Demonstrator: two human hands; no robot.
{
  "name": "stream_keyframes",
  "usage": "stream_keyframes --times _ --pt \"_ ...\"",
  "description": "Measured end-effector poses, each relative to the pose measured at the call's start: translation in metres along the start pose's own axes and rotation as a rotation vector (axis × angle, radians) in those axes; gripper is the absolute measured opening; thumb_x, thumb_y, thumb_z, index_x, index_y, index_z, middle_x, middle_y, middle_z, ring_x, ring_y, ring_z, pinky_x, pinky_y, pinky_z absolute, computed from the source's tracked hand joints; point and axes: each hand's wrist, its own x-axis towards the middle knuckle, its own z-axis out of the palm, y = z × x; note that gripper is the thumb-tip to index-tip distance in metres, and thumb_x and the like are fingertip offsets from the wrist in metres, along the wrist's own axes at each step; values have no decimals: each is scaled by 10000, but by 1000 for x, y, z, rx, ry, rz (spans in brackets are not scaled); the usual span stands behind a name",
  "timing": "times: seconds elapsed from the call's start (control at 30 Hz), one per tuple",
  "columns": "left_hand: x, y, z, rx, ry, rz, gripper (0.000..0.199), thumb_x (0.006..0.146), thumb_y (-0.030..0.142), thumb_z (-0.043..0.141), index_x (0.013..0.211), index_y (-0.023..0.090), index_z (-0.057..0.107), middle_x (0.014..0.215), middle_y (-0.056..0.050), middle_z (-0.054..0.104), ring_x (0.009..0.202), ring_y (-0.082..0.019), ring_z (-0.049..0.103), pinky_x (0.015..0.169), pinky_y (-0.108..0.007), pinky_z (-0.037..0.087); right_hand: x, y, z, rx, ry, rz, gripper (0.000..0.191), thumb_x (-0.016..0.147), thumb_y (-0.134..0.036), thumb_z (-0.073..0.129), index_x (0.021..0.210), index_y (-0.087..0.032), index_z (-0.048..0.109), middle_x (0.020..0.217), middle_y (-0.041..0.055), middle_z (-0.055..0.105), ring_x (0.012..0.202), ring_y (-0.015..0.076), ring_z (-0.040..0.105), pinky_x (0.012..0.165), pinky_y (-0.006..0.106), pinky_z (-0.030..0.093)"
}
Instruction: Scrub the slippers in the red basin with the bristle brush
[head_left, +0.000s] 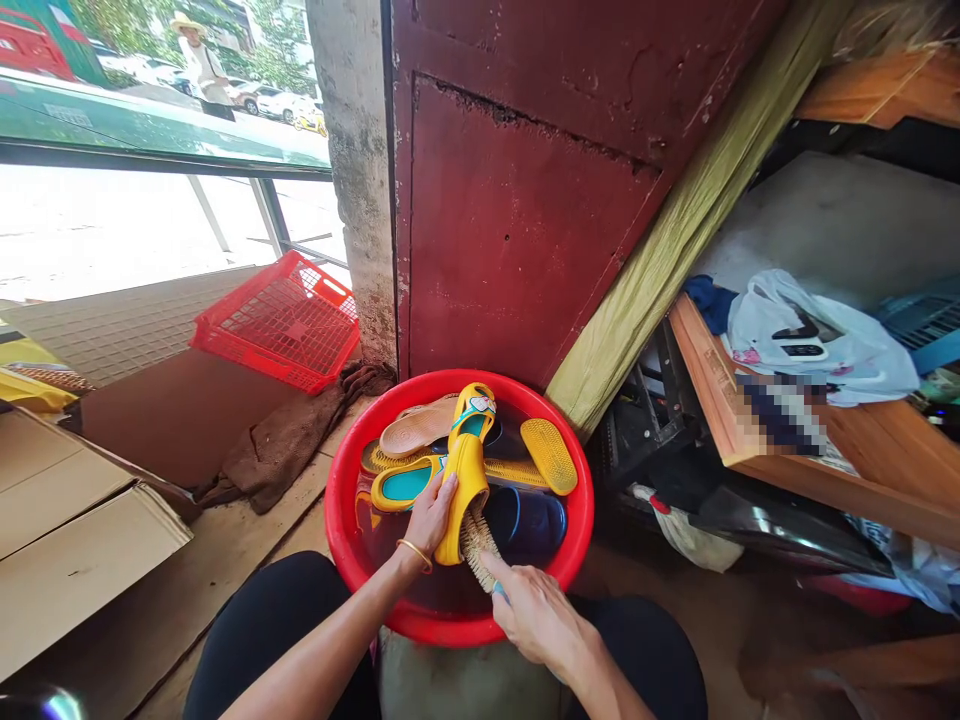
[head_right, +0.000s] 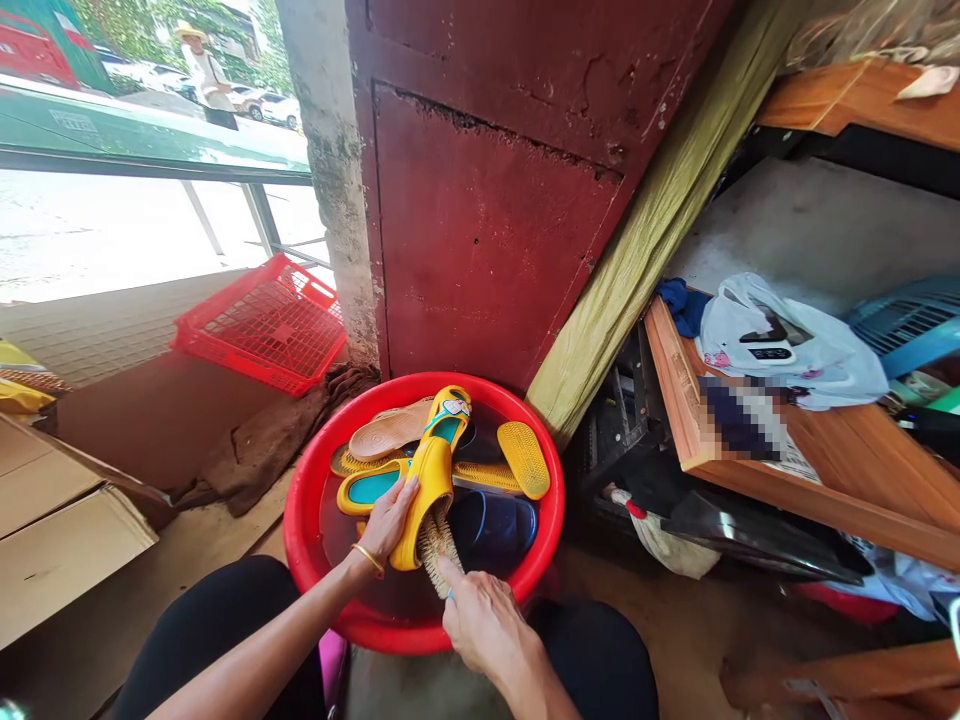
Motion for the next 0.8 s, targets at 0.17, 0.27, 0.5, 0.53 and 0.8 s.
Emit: stream_keyframes --times 0.17,0.27,0.5,0.53,0.8 --pt "1 -1 1 -28 -17 -22 634 738 644 678 1149 162 701 1061 -92 754 972 -270 672 864 -352 522 -1 0 8 43 36 23 620 935 -214 420 1543 -326 365 1128 89 736 1012 257 691 839 323 475" --pt "0 -3 3 -40 -11 -17 660 728 643 691 1181 163 697 1100 -99 745 994 -272 669 865 -346 523 -2 -1 10 68 42 38 611 923 -205 426 1525 -310 409 1111 101 741 999 267 694 840 336 478" --pt "3 3 1 -47 46 -57 621 676 673 716 1008 148 725 998 -95 754 904 -252 669 813 -338 529 -2 3 -9 414 62 -28 593 877 -218 472 1464 -292 509 1137 56 740 996 228 685 861 298 479" --pt "5 5 0 -48 58 -59 617 674 679 713 984 145 723 1003 -98 754 905 -252 667 818 -340 529 -1 4 -12 477 76 -29 579 874 -222 475 1447 -282 531 1117 44 742 969 214 683 846 284 483" --pt "11 11 -3 -37 86 -68 643 654 711 695 945 138 717 1051 -120 750 964 -271 659 899 -383 518 5 -1 -4 653 167 15 502 909 -298 486 1399 -237 577 874 4 714 688 146 617 661 234 491"
